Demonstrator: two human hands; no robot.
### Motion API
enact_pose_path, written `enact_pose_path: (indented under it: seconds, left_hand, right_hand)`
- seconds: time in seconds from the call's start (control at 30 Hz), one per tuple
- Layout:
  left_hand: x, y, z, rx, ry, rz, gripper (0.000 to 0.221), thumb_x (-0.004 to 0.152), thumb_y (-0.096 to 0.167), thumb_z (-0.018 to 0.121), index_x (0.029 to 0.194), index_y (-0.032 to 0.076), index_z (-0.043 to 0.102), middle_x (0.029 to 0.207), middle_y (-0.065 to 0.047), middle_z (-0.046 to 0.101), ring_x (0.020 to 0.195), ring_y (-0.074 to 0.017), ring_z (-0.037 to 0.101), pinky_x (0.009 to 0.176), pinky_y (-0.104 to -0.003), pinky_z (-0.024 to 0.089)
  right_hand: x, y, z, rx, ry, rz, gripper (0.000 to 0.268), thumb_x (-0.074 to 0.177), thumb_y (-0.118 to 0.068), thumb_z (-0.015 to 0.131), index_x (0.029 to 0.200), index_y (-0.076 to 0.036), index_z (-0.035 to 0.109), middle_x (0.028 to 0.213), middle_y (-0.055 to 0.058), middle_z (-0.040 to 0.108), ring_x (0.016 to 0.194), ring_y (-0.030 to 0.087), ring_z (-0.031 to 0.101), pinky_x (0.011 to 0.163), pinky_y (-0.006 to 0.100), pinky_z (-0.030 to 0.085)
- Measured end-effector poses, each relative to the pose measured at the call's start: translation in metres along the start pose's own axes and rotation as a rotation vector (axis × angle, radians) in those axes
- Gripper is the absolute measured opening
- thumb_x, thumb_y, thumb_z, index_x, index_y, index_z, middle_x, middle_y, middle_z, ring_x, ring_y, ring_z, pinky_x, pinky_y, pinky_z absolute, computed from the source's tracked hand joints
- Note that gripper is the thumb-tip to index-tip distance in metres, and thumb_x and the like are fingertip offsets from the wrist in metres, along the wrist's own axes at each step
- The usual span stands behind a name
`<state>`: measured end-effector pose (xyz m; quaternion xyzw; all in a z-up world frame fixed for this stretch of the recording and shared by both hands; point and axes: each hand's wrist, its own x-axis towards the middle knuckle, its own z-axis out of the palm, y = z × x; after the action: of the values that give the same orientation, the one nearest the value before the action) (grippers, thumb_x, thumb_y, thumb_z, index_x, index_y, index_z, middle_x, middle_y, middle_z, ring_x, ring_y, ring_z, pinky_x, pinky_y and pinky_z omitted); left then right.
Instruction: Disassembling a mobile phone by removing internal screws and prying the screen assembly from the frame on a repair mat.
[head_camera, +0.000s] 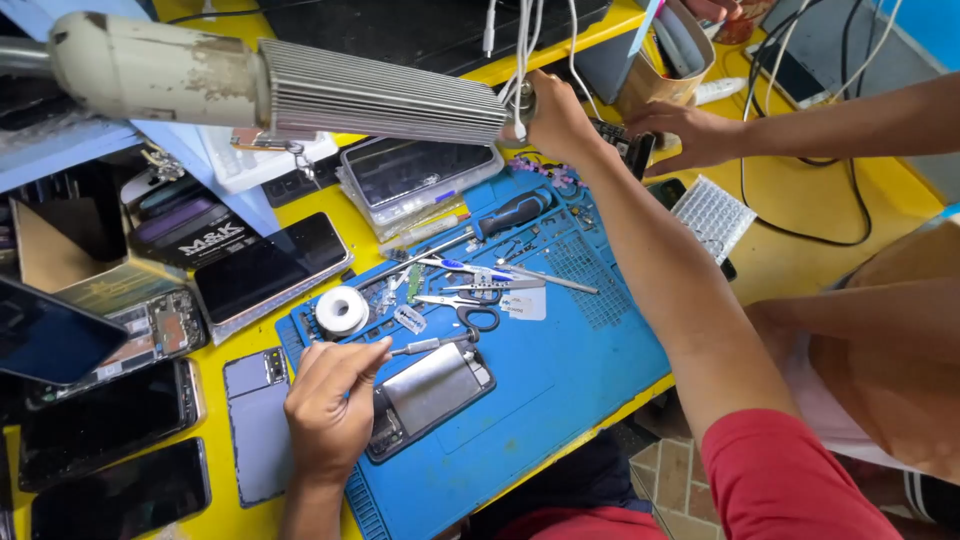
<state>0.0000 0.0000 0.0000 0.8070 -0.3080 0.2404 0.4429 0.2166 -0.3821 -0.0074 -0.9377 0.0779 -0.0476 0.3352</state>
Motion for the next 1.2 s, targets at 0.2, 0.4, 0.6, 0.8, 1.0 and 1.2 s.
enact_pose_path:
  seconds: [0.2, 0.4, 0.6, 0.8, 1.0, 1.2]
  left_hand:
    - [0.001, 0.000, -0.004, 0.005, 0.020, 0.005, 0.017, 0.090, -0.005, 0.076, 0.106, 0.002, 0.077, 0.090, -0.009, 0.075, 0.077, -0.0223, 0.064, 0.077, -0.035, 0.048]
    - [0.003, -0.005, -0.011, 0.060, 0.062, 0.062, 0.017, 0.090, -0.006, 0.079, 0.106, -0.001, 0.077, 0.090, -0.011, 0.073, 0.076, -0.0249, 0.060, 0.073, -0.037, 0.047]
    - [0.006, -0.017, -0.019, 0.133, 0.262, -0.012, 0.008, 0.094, 0.000, 0.080, 0.099, 0.006, 0.082, 0.080, -0.007, 0.072, 0.068, -0.0267, 0.064, 0.071, -0.037, 0.053]
    - [0.001, -0.017, -0.017, 0.068, 0.319, -0.102, 0.005, 0.099, 0.003, 0.078, 0.103, 0.003, 0.081, 0.084, -0.011, 0.071, 0.074, -0.0266, 0.066, 0.072, -0.038, 0.052]
    - [-0.006, -0.007, -0.014, 0.025, 0.297, -0.201, 0.007, 0.100, 0.004, 0.076, 0.105, 0.004, 0.081, 0.084, -0.010, 0.072, 0.076, -0.0234, 0.067, 0.075, -0.036, 0.052]
    - [-0.007, -0.001, -0.006, -0.056, 0.282, -0.275, 0.008, 0.101, 0.005, 0.073, 0.105, 0.002, 0.080, 0.082, -0.011, 0.071, 0.075, -0.0219, 0.065, 0.075, -0.037, 0.052]
  right_hand:
    - [0.000, 0.008, 0.000, 0.050, -0.070, -0.048, 0.064, 0.081, -0.014, 0.088, 0.135, -0.007, 0.053, 0.122, 0.016, 0.069, 0.110, 0.033, 0.067, 0.090, 0.049, 0.053]
    - [-0.069, -0.031, -0.030, 0.013, 0.108, 0.037, 0.044, 0.096, -0.006, 0.066, 0.139, -0.006, 0.054, 0.141, 0.014, 0.059, 0.131, 0.030, 0.056, 0.108, 0.045, 0.047]
    - [-0.173, -0.024, 0.010, 0.075, -0.030, -0.609, 0.013, 0.085, -0.019, 0.085, 0.087, -0.013, 0.073, 0.083, 0.006, 0.065, 0.089, 0.027, 0.066, 0.085, 0.038, 0.052]
    - [-0.202, -0.010, 0.076, -0.043, -0.124, -0.756, 0.022, 0.086, -0.022, 0.084, 0.083, -0.013, 0.064, 0.078, 0.004, 0.055, 0.086, 0.026, 0.061, 0.081, 0.041, 0.049]
    - [-0.214, -0.012, 0.080, -0.220, -0.052, -0.722, 0.022, 0.084, -0.030, 0.083, 0.080, -0.016, 0.067, 0.079, -0.001, 0.056, 0.088, 0.021, 0.059, 0.081, 0.038, 0.046]
    - [-0.196, 0.010, 0.082, -0.323, 0.143, -0.728, 0.021, 0.082, -0.033, 0.085, 0.082, -0.020, 0.068, 0.080, -0.001, 0.059, 0.086, 0.021, 0.058, 0.077, 0.039, 0.045]
